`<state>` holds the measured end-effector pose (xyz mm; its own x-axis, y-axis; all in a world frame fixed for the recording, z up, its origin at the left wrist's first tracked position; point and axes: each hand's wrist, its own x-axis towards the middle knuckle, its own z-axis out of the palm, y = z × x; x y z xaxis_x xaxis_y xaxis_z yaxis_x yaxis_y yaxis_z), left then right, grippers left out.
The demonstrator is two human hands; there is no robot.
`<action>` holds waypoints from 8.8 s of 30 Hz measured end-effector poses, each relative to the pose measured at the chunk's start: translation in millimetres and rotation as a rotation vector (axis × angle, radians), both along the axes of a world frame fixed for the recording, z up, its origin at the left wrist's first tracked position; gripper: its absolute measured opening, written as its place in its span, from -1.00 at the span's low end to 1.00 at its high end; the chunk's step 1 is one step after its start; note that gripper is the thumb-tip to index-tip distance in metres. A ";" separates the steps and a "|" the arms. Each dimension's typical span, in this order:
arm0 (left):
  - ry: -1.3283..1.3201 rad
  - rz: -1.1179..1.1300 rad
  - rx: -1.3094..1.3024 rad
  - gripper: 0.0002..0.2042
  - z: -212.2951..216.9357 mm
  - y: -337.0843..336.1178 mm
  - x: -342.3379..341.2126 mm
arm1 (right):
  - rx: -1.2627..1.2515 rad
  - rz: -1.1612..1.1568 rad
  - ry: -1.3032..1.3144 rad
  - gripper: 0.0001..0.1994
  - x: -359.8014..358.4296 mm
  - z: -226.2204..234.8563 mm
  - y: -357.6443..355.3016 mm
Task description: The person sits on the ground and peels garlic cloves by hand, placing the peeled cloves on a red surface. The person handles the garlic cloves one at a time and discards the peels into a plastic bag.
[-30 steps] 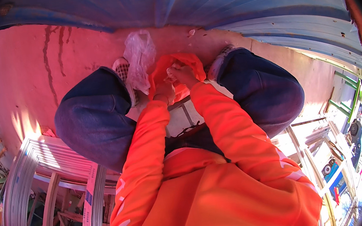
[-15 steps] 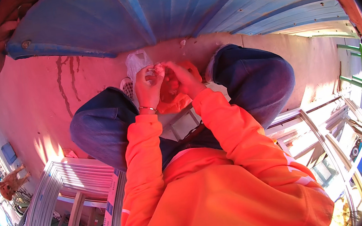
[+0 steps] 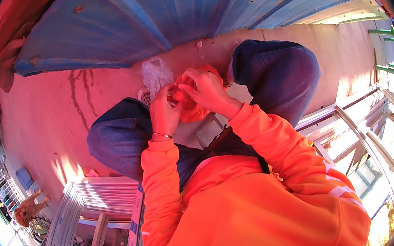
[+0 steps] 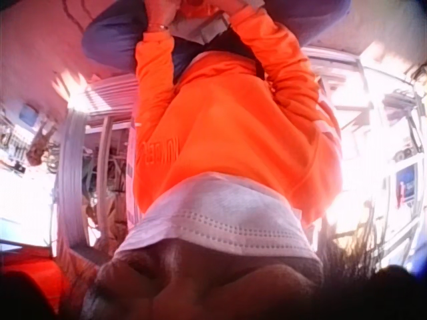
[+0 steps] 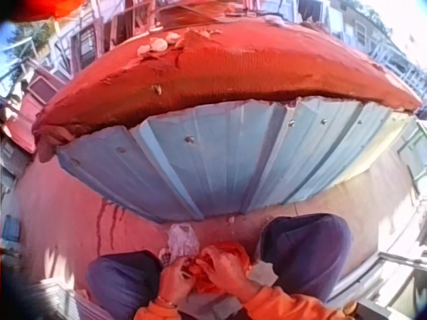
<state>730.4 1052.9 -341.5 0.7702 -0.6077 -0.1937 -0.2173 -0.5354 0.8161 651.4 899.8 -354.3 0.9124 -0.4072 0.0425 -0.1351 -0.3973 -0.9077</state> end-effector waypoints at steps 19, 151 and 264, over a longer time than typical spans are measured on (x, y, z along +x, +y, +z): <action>0.115 -0.164 -0.165 -0.60 -48.5 0.9 -9.8 | 0.085 0.078 0.007 -0.74 1.3 -37.3 6.3; 0.531 0.386 -0.548 -0.86 -73.5 -19.0 -12.9 | 0.897 -0.175 0.010 -0.85 6.5 -61.6 18.0; 0.027 0.138 -0.152 -0.79 -86.4 -10.3 -20.4 | 0.683 -0.247 0.128 -0.72 13.6 -57.4 -7.3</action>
<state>710.1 1042.6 -427.9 0.8441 -0.5203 -0.1297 -0.1268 -0.4287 0.8945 665.0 892.5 -411.7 0.7712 -0.4990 -0.3952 -0.2693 0.3068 -0.9129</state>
